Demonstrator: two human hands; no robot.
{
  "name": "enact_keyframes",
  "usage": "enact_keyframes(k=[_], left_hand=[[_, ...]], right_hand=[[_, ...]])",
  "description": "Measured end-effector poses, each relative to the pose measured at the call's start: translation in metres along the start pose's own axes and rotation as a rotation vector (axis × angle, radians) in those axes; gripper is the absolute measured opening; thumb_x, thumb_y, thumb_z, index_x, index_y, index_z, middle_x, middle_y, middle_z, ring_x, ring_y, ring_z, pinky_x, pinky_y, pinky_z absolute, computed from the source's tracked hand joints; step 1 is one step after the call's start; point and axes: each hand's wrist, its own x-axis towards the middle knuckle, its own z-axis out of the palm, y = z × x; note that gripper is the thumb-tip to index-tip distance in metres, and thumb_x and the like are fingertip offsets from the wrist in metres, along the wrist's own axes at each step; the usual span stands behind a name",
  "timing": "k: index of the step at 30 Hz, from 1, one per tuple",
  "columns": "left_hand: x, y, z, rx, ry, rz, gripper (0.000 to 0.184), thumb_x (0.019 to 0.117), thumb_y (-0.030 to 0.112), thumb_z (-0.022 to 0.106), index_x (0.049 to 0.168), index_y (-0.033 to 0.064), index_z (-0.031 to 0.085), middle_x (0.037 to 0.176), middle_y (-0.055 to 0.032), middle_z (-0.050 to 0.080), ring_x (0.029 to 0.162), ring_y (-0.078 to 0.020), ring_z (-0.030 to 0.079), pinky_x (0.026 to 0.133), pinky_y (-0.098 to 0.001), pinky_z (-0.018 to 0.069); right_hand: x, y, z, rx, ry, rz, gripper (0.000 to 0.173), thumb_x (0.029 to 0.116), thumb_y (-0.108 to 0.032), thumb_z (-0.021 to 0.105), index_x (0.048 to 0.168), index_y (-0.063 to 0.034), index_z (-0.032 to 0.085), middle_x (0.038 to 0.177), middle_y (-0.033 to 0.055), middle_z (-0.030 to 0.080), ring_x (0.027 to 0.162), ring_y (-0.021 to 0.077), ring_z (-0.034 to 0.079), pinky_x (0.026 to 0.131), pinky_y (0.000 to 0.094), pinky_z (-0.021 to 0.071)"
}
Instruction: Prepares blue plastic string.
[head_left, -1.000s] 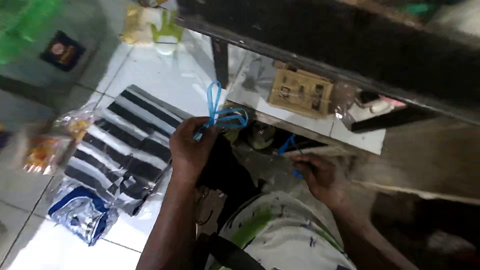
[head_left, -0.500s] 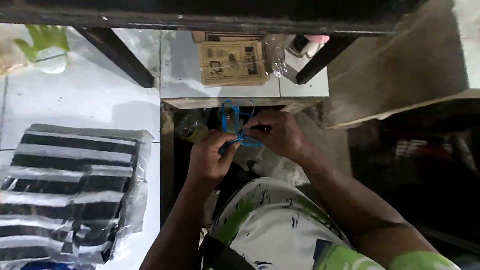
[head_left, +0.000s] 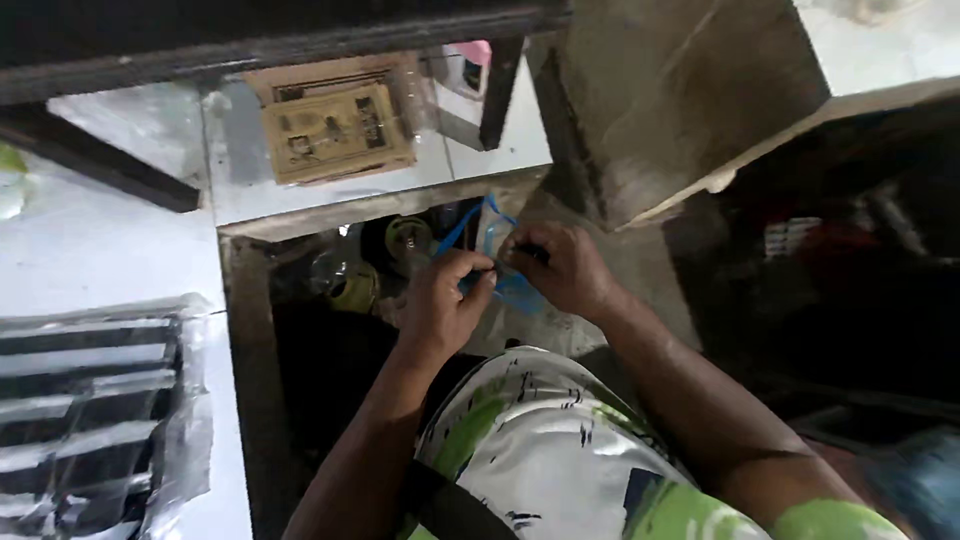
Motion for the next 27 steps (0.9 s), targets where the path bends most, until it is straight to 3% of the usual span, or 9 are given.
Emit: enact_keyframes(k=[5,11,13,15,17,19,22,27], left_hand=[[0.017,0.038,0.062,0.017,-0.15,0.044,0.006,0.0942,0.015,0.072,0.1,0.0137,0.075,0.099,0.003,0.071,0.093,-0.0058,0.068,0.084,-0.0297,0.06],[0.033,0.068,0.14,-0.055,-0.366,0.042,0.008,0.0957,0.023,0.073,0.102,0.0183,0.076,0.095,0.0086,0.074,0.085,-0.003,0.07,0.077,-0.0296,0.0625],[0.04,0.082,0.163,-0.128,-0.396,-0.01,0.01,0.0979,0.024,0.071,0.103,0.0161,0.074,0.091,0.0055,0.073,0.076,-0.006,0.068,0.068,-0.0284,0.0607],[0.047,0.096,0.183,-0.264,-0.405,-0.106,0.013,0.1017,0.02,0.065,0.106,0.0103,0.072,0.086,-0.0016,0.071,0.068,-0.0133,0.066,0.061,-0.0296,0.059],[0.055,0.108,0.202,-0.415,-0.39,-0.195,0.017,0.1058,0.017,0.058,0.109,0.0039,0.068,0.086,-0.0086,0.071,0.071,-0.0201,0.07,0.065,-0.0346,0.0624],[0.063,0.115,0.219,-0.479,-0.376,-0.236,0.02,0.1085,0.018,0.052,0.112,0.0028,0.065,0.092,-0.0117,0.073,0.076,-0.0234,0.073,0.07,-0.0395,0.0649],[0.076,0.119,0.241,-0.461,-0.401,-0.219,0.023,0.1096,0.02,0.049,0.116,0.0054,0.066,0.099,-0.0101,0.072,0.081,-0.0221,0.072,0.072,-0.0393,0.0641],[0.113,0.113,0.262,-0.429,-0.696,-0.143,0.023,0.1029,0.026,0.062,0.114,0.0061,0.068,0.088,-0.0072,0.069,0.072,-0.0179,0.067,0.064,-0.0319,0.0592]], right_hand=[[-0.048,0.039,-0.079,0.023,0.209,0.088,0.014,0.0997,-0.015,0.064,0.107,-0.0045,0.07,0.089,0.0022,0.069,0.073,0.0064,0.063,0.066,0.0249,0.0564],[-0.122,0.094,-0.18,0.032,0.677,0.236,0.019,0.103,-0.018,0.06,0.11,-0.0018,0.067,0.092,0.0044,0.068,0.074,0.0091,0.064,0.068,0.0278,0.0571],[-0.145,0.109,-0.201,0.173,0.887,0.318,0.021,0.1042,-0.02,0.058,0.113,-0.0019,0.064,0.09,0.0038,0.067,0.07,0.01,0.062,0.063,0.0268,0.0543],[-0.165,0.117,-0.211,0.263,1.01,0.368,0.028,0.1068,-0.023,0.054,0.126,-0.0033,0.055,0.096,0.004,0.067,0.074,0.0116,0.064,0.063,0.028,0.0552],[-0.184,0.117,-0.206,0.242,0.904,0.364,0.032,0.1069,-0.023,0.053,0.132,-0.0031,0.05,0.104,0.007,0.068,0.08,0.0153,0.065,0.068,0.0327,0.0565],[-0.194,0.117,-0.189,0.193,0.695,0.277,0.024,0.1022,-0.02,0.062,0.12,-0.0028,0.061,0.1,0.0072,0.069,0.078,0.0159,0.066,0.067,0.0343,0.0586],[-0.196,0.132,-0.168,0.266,0.439,0.266,0.028,0.0953,-0.021,0.074,0.119,-0.0083,0.069,0.106,0.0034,0.071,0.085,0.0123,0.069,0.074,0.0328,0.0623],[-0.194,0.159,-0.181,0.229,0.599,0.489,0.013,0.0975,-0.014,0.068,0.109,-0.0067,0.069,0.083,0.0051,0.069,0.065,0.0129,0.063,0.061,0.0337,0.0575]])
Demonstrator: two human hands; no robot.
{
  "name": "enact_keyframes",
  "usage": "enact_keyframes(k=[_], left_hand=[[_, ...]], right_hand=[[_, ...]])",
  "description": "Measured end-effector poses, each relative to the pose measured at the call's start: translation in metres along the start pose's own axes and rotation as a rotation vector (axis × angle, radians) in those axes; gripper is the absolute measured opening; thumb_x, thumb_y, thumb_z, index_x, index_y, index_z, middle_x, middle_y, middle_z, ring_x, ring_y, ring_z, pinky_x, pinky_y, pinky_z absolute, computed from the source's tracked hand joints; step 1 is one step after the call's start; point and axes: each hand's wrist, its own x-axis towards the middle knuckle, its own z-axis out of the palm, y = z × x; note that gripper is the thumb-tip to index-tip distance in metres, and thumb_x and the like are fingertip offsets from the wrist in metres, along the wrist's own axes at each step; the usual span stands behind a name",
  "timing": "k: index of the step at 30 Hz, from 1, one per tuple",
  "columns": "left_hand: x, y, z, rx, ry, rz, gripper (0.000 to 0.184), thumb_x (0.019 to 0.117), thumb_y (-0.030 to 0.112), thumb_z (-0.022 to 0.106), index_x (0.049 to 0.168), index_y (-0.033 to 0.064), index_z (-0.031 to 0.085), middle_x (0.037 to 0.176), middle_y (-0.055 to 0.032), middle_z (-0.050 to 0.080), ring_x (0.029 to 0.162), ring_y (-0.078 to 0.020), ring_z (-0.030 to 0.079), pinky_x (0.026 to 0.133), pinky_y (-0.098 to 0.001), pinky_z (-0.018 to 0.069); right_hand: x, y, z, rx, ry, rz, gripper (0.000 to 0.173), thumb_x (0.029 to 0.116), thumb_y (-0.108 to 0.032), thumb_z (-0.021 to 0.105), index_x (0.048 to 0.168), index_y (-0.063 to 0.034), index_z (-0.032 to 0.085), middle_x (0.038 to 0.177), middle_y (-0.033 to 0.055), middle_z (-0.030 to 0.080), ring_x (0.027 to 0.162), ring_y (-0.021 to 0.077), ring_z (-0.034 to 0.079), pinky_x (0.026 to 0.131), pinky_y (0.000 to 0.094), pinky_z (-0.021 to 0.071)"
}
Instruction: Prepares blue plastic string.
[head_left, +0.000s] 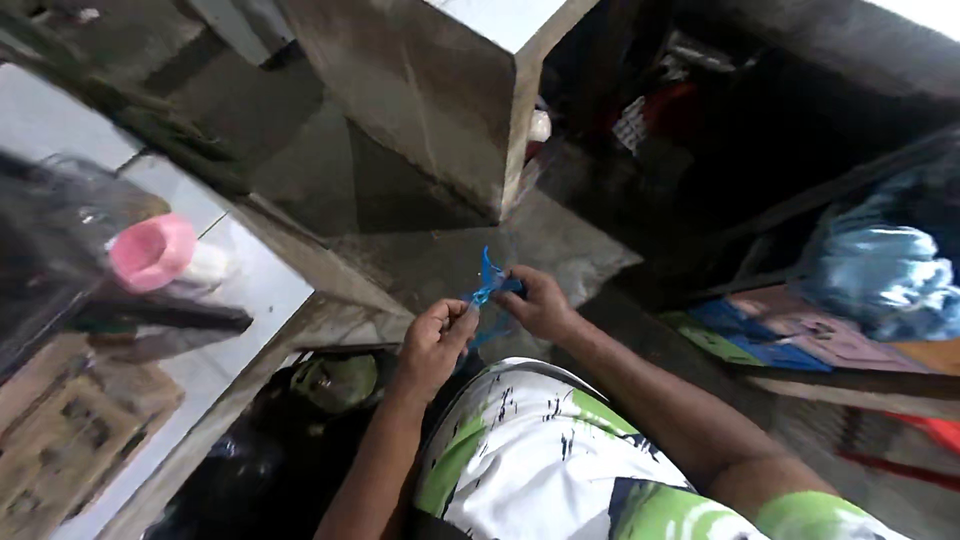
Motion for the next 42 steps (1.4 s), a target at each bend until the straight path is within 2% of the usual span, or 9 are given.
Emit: enact_keyframes(k=[8,11,19,26,33,35,36,38,42], left_hand=[[0.104,-0.001,-0.032,0.291,-0.583,-0.022,0.031,0.0976,0.035,0.068,0.122,0.0159,0.068,0.089,0.002,0.069,0.067,-0.0072,0.062,0.062,-0.0274,0.0555],[0.147,-0.009,-0.038,0.174,-0.438,-0.054,0.031,0.1054,0.023,0.056,0.134,0.0127,0.063,0.095,-0.0025,0.07,0.069,-0.0115,0.063,0.06,-0.0295,0.0558],[0.252,-0.012,-0.037,-0.426,0.349,-0.301,0.026,0.1129,0.025,0.035,0.107,0.0104,0.057,0.06,0.0046,0.045,0.047,-0.0113,0.049,0.056,-0.037,0.059],[0.32,-0.011,0.022,-0.144,0.261,-0.201,0.026,0.1123,0.024,0.039,0.115,0.01,0.06,0.063,0.0051,0.044,0.048,-0.0084,0.048,0.05,-0.0283,0.0534],[0.368,0.015,0.108,0.034,0.417,-0.215,0.029,0.1128,0.027,0.037,0.117,0.0095,0.06,0.06,0.0044,0.04,0.041,-0.0078,0.04,0.039,-0.0239,0.0425],[0.374,0.021,0.132,0.529,0.329,-0.282,0.034,0.1102,0.03,0.047,0.132,0.0064,0.058,0.081,-0.0095,0.057,0.059,-0.0183,0.058,0.052,-0.0323,0.0537],[0.375,0.029,0.145,0.793,0.212,-0.349,0.054,0.1062,0.036,0.055,0.149,0.0039,0.047,0.117,-0.0219,0.065,0.095,-0.031,0.068,0.08,-0.0473,0.0593],[0.375,0.041,0.184,1.127,0.029,-0.354,0.094,0.0934,0.048,0.071,0.158,-0.0042,0.028,0.155,-0.0366,0.035,0.141,-0.0527,0.04,0.112,-0.0686,0.0363],[0.379,0.056,0.277,0.946,-0.313,-0.142,0.055,0.1011,0.041,0.063,0.141,0.0037,0.059,0.141,-0.0192,0.059,0.13,-0.0314,0.058,0.109,-0.0521,0.0477]], right_hand=[[0.062,0.018,-0.06,0.528,0.558,0.47,0.022,0.1074,-0.023,0.053,0.124,-0.0106,0.059,0.085,0.0041,0.061,0.059,0.0103,0.052,0.052,0.025,0.0453],[0.079,0.028,-0.081,0.778,0.772,0.593,0.022,0.1083,-0.027,0.052,0.126,-0.0144,0.057,0.085,0.003,0.062,0.056,0.0091,0.052,0.048,0.0231,0.0442],[0.046,0.073,-0.139,0.815,0.852,0.472,0.025,0.1046,-0.023,0.054,0.126,-0.0143,0.062,0.085,-0.0013,0.058,0.056,0.0052,0.047,0.049,0.0204,0.0411],[0.021,0.122,-0.189,0.479,0.87,0.505,0.029,0.1082,-0.015,0.048,0.127,-0.0044,0.068,0.106,0.0106,0.071,0.089,0.0191,0.068,0.079,0.0361,0.0589],[0.002,0.193,-0.33,0.527,1.085,0.61,0.025,0.1041,-0.009,0.056,0.126,-0.0045,0.068,0.114,0.0099,0.072,0.094,0.0189,0.07,0.083,0.038,0.0586],[-0.001,0.206,-0.367,0.511,1.067,0.59,0.024,0.1037,-0.007,0.057,0.126,-0.0037,0.067,0.111,0.0102,0.071,0.089,0.0185,0.071,0.08,0.0369,0.0611],[-0.002,0.211,-0.383,0.433,1.028,0.581,0.024,0.1029,-0.007,0.059,0.125,-0.0039,0.068,0.113,0.0103,0.071,0.09,0.0186,0.07,0.081,0.0371,0.0601],[-0.001,0.219,-0.408,0.214,0.881,0.534,0.022,0.101,-0.009,0.062,0.121,-0.0058,0.071,0.116,0.0095,0.072,0.098,0.0192,0.07,0.087,0.0406,0.0592],[0.022,0.221,-0.425,0.13,0.586,0.354,0.013,0.0941,-0.006,0.071,0.107,-0.0059,0.07,0.103,0.0059,0.073,0.093,0.0162,0.071,0.085,0.0399,0.0615]])
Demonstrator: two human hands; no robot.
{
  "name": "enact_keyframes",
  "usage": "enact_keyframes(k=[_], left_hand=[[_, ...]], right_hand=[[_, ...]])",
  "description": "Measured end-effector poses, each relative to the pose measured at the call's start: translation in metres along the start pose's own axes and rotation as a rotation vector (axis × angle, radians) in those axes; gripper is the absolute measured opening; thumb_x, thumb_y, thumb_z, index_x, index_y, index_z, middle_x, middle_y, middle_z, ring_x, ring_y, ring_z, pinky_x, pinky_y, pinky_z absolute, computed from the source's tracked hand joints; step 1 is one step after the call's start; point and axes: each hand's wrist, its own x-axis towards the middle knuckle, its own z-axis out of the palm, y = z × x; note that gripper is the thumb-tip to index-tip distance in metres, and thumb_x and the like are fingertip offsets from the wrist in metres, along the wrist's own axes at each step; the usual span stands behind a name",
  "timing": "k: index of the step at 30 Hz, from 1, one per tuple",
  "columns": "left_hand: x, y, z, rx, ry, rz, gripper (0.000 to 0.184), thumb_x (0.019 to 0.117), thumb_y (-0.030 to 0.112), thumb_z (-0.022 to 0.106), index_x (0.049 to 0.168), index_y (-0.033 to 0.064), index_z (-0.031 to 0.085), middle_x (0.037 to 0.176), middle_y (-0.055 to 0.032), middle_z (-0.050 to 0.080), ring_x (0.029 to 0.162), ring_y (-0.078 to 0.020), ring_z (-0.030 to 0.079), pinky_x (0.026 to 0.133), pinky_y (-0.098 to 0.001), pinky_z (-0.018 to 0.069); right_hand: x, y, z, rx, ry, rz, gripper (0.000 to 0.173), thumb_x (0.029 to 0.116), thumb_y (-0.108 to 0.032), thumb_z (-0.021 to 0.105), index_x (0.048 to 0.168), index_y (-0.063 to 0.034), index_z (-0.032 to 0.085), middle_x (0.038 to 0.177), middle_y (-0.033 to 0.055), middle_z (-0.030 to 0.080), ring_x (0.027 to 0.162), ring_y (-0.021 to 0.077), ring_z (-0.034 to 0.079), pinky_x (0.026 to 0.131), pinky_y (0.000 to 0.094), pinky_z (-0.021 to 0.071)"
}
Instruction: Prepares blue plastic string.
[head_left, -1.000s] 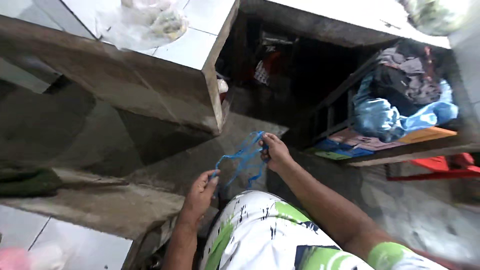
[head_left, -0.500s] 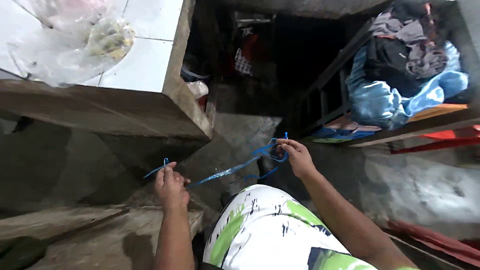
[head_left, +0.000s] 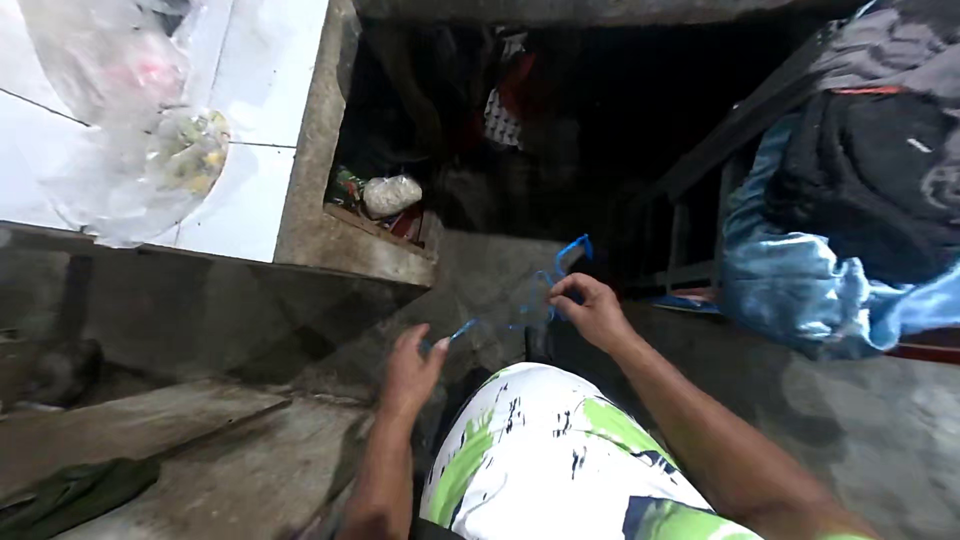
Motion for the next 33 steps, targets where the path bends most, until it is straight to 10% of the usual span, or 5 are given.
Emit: enact_keyframes(k=[12,18,23,27,33], left_hand=[[0.086,0.115,0.071,-0.76,-0.387,-0.141,0.017,0.0964,0.018,0.073,0.099,0.002,0.068,0.085,-0.0073,0.066,0.065,-0.0139,0.061,0.063,-0.0291,0.0569],[0.13,0.105,0.076,-0.825,-0.556,-0.149,0.013,0.0971,0.011,0.068,0.103,0.0008,0.065,0.086,-0.0076,0.066,0.068,-0.0141,0.063,0.066,-0.0306,0.0579],[0.195,0.084,0.069,-0.882,-0.603,-0.199,0.012,0.102,0.008,0.059,0.109,-0.0014,0.056,0.097,-0.0143,0.071,0.073,-0.0206,0.071,0.07,-0.0353,0.0624],[0.249,0.069,0.05,-0.799,-0.663,-0.21,0.02,0.1006,0.007,0.062,0.117,-0.0024,0.059,0.098,-0.0132,0.072,0.077,-0.02,0.073,0.072,-0.0342,0.0634],[0.295,0.052,0.017,-0.87,-0.641,-0.189,0.016,0.0995,0.008,0.064,0.109,-0.0036,0.061,0.096,-0.0131,0.07,0.078,-0.0199,0.071,0.075,-0.0358,0.0631]], right_hand=[[0.033,0.006,0.004,0.092,-0.315,0.124,0.022,0.0899,-0.02,0.078,0.103,-0.01,0.064,0.092,0.0022,0.07,0.08,0.0128,0.068,0.076,0.0353,0.0597],[0.059,0.013,0.009,0.151,-0.278,0.212,0.028,0.0904,-0.026,0.079,0.106,-0.0084,0.063,0.088,0.0022,0.069,0.077,0.012,0.067,0.074,0.033,0.0593],[0.09,0.016,0.01,-0.42,-0.143,0.375,0.036,0.1097,-0.035,0.041,0.135,-0.0167,0.059,0.093,0.0096,0.073,0.08,0.027,0.072,0.073,0.0519,0.0603],[0.131,0.011,0.018,-0.816,-0.139,0.575,0.028,0.1,-0.02,0.06,0.122,-0.007,0.072,0.134,0.029,0.057,0.115,0.0485,0.062,0.093,0.0633,0.0541],[0.207,0.014,0.06,-0.292,-0.304,0.201,0.035,0.0986,-0.013,0.058,0.132,-0.0141,0.069,0.13,0.0057,0.069,0.115,0.0209,0.067,0.099,0.0449,0.0565]])
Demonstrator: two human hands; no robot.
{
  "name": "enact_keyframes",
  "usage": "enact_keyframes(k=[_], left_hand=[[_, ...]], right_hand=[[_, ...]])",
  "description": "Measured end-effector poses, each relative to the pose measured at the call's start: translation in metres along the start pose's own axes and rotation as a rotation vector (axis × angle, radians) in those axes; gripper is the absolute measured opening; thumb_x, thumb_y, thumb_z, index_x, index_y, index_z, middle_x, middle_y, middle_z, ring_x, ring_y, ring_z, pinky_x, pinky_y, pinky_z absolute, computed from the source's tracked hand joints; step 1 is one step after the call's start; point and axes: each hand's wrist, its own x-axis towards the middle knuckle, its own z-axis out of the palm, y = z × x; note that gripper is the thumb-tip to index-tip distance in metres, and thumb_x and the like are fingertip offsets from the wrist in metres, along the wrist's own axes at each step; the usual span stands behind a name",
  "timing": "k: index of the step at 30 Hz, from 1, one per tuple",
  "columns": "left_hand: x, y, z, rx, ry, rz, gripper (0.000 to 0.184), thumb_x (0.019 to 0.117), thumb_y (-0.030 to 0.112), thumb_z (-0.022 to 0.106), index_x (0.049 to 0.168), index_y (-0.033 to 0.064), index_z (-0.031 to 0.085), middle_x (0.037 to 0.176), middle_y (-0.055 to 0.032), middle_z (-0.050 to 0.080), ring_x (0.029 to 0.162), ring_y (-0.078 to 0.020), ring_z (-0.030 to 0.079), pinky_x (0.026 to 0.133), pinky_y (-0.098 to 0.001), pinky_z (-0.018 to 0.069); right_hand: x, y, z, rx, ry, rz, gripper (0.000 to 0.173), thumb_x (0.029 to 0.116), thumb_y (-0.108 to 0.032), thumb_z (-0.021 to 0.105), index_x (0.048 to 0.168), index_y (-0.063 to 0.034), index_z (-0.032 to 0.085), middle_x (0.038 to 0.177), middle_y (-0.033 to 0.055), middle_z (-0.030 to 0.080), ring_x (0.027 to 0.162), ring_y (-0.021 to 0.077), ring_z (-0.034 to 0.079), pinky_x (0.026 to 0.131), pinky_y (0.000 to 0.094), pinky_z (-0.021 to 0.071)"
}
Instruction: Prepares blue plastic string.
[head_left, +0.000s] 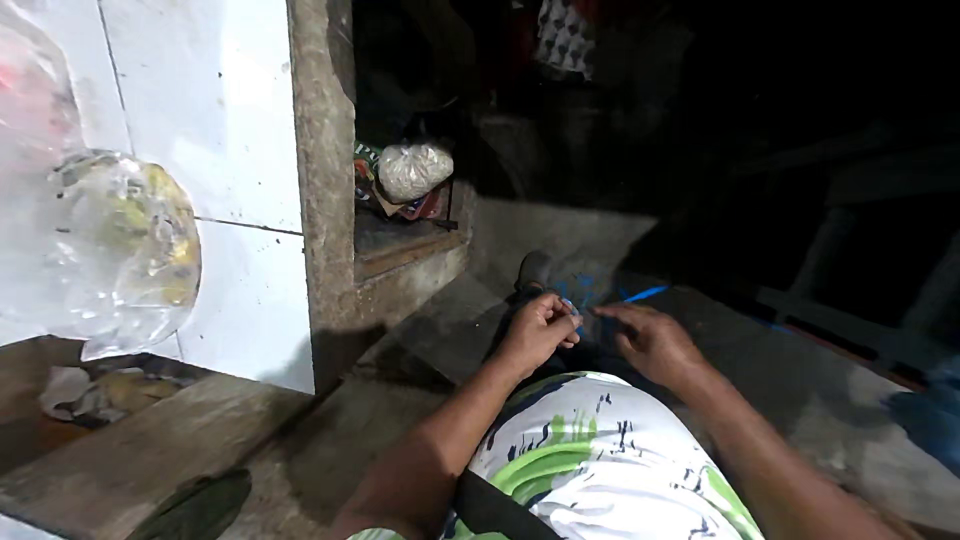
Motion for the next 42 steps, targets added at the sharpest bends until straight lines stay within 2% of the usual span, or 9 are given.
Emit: enact_keyframes(k=[2,3,9,15,19,25,31,36,42], left_hand=[[0.002,0.004,-0.01,-0.071,0.057,0.062,0.015,0.0987,0.008,0.065,0.108,-0.0038,0.063,0.094,-0.0128,0.07,0.077,-0.0201,0.069,0.074,-0.0362,0.0614],[0.003,0.006,-0.015,-0.101,0.091,0.091,0.015,0.099,0.007,0.064,0.108,-0.0038,0.062,0.092,-0.013,0.069,0.075,-0.0202,0.068,0.073,-0.0362,0.0606],[0.003,0.005,-0.036,-0.218,0.331,0.114,0.013,0.1,0.01,0.064,0.108,0.0016,0.061,0.087,-0.0109,0.066,0.07,-0.0185,0.065,0.067,-0.0339,0.0594],[-0.022,-0.005,-0.021,-0.272,0.48,0.174,0.009,0.1006,0.008,0.062,0.108,0.0021,0.06,0.092,-0.0124,0.067,0.073,-0.0215,0.067,0.07,-0.0383,0.0614],[-0.054,-0.011,-0.001,-0.319,0.546,0.309,0.01,0.1014,0.007,0.06,0.111,0.0033,0.06,0.089,-0.0118,0.067,0.073,-0.0216,0.068,0.072,-0.04,0.062],[-0.064,0.005,0.031,-0.28,0.472,0.237,0.026,0.1018,0.011,0.061,0.126,0.0025,0.059,0.104,-0.0154,0.069,0.083,-0.0246,0.07,0.076,-0.0413,0.0624],[-0.03,0.019,0.063,-0.101,0.411,0.151,0.011,0.0991,0.01,0.066,0.099,-0.0007,0.063,0.086,-0.0112,0.068,0.072,-0.0194,0.068,0.07,-0.0349,0.0615],[-0.016,0.028,0.068,-0.05,0.47,0.212,0.012,0.0978,0.013,0.07,0.098,0.001,0.066,0.085,-0.0114,0.069,0.071,-0.02,0.068,0.069,-0.0353,0.0608],[0.002,0.03,0.077,0.177,0.364,0.245,0.015,0.0981,0.015,0.07,0.096,0.0021,0.065,0.083,-0.0099,0.068,0.07,-0.0196,0.067,0.067,-0.0354,0.0609]], right_hand=[[0.026,-0.014,0.013,0.351,-0.117,-0.004,0.048,0.0956,-0.029,0.071,0.138,-0.01,0.061,0.122,0.0042,0.071,0.109,0.0141,0.069,0.096,0.0362,0.0592],[0.037,-0.022,0.02,0.465,-0.146,0.015,0.052,0.0911,-0.027,0.078,0.136,-0.0087,0.06,0.115,0.0043,0.072,0.103,0.0143,0.07,0.093,0.0352,0.0603],[0.063,-0.019,0.026,0.446,-0.253,0.063,0.021,0.0952,-0.028,0.073,0.102,-0.0083,0.073,0.09,0.0002,0.072,0.081,0.0079,0.068,0.078,0.03,0.0586],[0.068,-0.018,0.011,0.247,-0.503,0.063,0.02,0.0982,-0.028,0.069,0.11,-0.0124,0.074,0.101,0.001,0.073,0.094,0.0096,0.068,0.09,0.035,0.0568],[0.064,-0.025,-0.011,0.077,-0.595,-0.052,0.024,0.0998,-0.036,0.067,0.104,-0.014,0.077,0.1,0.0021,0.073,0.094,0.0133,0.068,0.09,0.0414,0.0557],[0.048,-0.029,-0.047,0.095,-0.555,-0.104,0.014,0.0959,-0.024,0.073,0.106,-0.0165,0.077,0.103,-0.0015,0.075,0.096,0.01,0.07,0.092,0.0399,0.0581],[0.03,0.006,-0.064,0.224,-0.438,-0.079,0.015,0.0937,-0.027,0.075,0.099,-0.0136,0.076,0.096,-0.0007,0.074,0.089,0.0099,0.069,0.085,0.0379,0.0586],[0.022,0.02,-0.068,0.298,-0.459,-0.037,0.019,0.0947,-0.032,0.074,0.101,-0.0139,0.075,0.094,-0.0019,0.073,0.087,0.0079,0.067,0.083,0.0339,0.0571],[0.021,0.03,-0.064,0.462,-0.259,-0.138,0.016,0.0967,-0.024,0.071,0.107,-0.0121,0.076,0.101,-0.0008,0.073,0.092,0.0087,0.069,0.086,0.032,0.0591]])
